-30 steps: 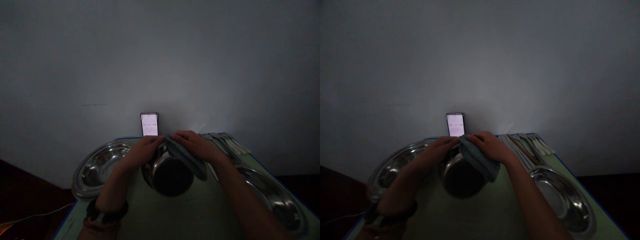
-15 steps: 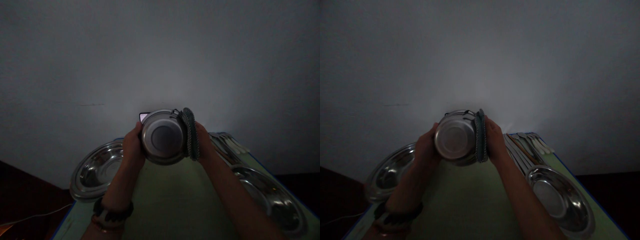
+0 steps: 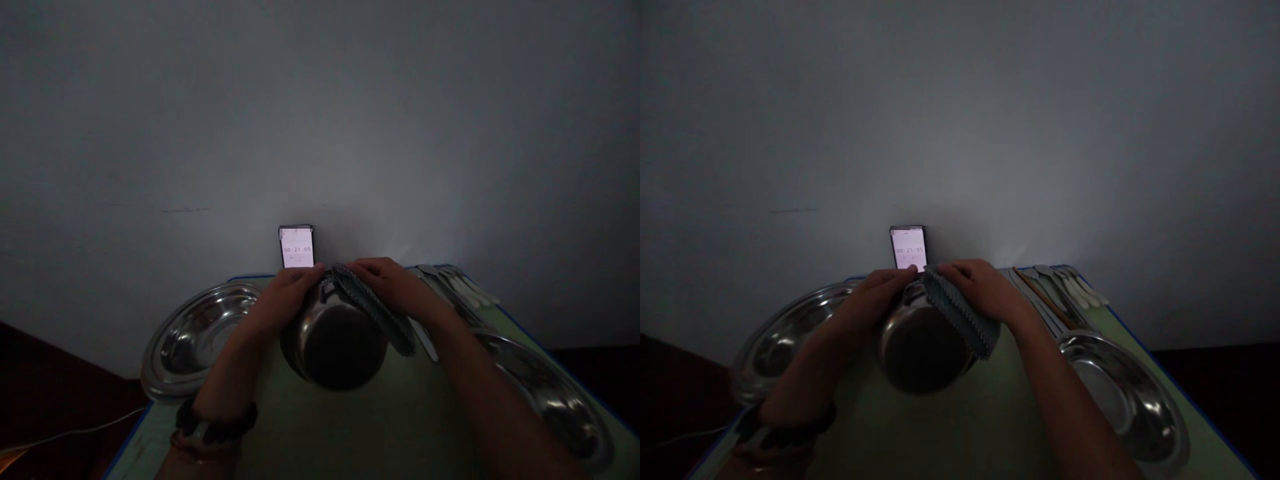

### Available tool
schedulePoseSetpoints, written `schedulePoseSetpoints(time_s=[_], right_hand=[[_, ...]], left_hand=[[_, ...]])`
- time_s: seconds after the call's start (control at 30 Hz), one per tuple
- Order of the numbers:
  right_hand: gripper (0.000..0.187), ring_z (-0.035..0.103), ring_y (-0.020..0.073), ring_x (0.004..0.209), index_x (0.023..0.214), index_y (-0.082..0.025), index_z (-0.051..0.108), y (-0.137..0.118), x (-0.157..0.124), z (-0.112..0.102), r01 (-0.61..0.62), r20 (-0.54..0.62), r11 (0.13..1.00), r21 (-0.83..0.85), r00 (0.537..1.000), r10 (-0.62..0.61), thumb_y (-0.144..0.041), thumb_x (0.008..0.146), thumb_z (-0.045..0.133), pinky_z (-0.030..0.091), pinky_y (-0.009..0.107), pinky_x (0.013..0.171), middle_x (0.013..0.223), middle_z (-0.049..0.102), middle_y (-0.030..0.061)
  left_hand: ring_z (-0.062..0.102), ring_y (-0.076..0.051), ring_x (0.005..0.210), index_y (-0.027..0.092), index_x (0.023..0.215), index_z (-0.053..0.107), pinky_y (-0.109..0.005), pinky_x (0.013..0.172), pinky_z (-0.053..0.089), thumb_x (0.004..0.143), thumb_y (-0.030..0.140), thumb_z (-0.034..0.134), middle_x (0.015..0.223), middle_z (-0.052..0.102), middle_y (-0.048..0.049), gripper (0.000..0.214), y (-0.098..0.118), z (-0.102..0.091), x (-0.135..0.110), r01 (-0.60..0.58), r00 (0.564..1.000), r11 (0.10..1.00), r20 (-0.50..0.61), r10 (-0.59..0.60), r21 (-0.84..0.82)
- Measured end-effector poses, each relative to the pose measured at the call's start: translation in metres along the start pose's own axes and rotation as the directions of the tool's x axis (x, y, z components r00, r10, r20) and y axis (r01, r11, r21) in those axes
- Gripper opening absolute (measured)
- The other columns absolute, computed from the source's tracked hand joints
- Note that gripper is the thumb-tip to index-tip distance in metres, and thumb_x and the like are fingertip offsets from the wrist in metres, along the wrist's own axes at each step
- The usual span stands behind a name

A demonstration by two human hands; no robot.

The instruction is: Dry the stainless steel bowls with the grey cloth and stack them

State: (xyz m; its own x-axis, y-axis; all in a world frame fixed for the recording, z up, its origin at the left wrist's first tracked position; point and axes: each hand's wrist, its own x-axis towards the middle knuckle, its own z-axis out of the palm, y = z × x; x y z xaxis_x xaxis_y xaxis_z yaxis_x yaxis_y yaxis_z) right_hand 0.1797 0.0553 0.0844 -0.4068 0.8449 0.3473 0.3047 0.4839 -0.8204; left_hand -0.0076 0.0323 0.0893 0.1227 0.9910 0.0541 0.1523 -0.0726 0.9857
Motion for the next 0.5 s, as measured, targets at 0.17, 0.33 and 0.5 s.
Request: schedulePoseSetpoints(time_s=[0.17,0.33,0.5], right_hand=[[0.029,0.057,0.0162,0.070,0.073,-0.021,0.068,0.005,0.004,0.001,-0.058,-0.125,0.968,0.243,0.988,0.091,-0.045,0.081,0.055,0.042,0.028,0.067,0.073,0.067,-0.0003],[0.021,0.054,0.0144,0.062,0.071,-0.020,0.063,0.007,0.007,0.017,-0.043,-0.370,0.821,0.570,0.878,0.302,-0.040,0.076,0.057,0.043,0.026,0.060,0.065,0.063,-0.0012],[0.022,0.058,0.0159,0.069,0.070,-0.020,0.059,0.009,0.011,0.045,0.013,-0.522,0.780,0.626,0.749,0.407,-0.038,0.079,0.049,0.047,0.027,0.067,0.074,0.067,0.0023]], left_hand=[[0.053,-0.012,0.045,0.016,0.060,0.067,-0.023,0.044,0.038,0.074,0.045,0.063,0.052,0.062,-0.0037,0.033,0.002,0.000,0.003,0.021,0.989,0.986,-0.143,-0.045,-0.167],[0.050,-0.010,0.047,0.016,0.060,0.064,-0.023,0.049,0.040,0.075,0.039,0.064,0.051,0.056,0.0025,0.027,-0.001,0.006,0.012,-0.145,0.876,0.892,-0.474,-0.085,-0.428],[0.058,-0.011,0.065,0.016,0.071,0.066,-0.023,0.060,0.045,0.080,0.039,0.059,0.071,0.064,0.0009,0.026,-0.012,0.019,0.020,-0.292,0.713,0.816,-0.682,-0.162,-0.499]])
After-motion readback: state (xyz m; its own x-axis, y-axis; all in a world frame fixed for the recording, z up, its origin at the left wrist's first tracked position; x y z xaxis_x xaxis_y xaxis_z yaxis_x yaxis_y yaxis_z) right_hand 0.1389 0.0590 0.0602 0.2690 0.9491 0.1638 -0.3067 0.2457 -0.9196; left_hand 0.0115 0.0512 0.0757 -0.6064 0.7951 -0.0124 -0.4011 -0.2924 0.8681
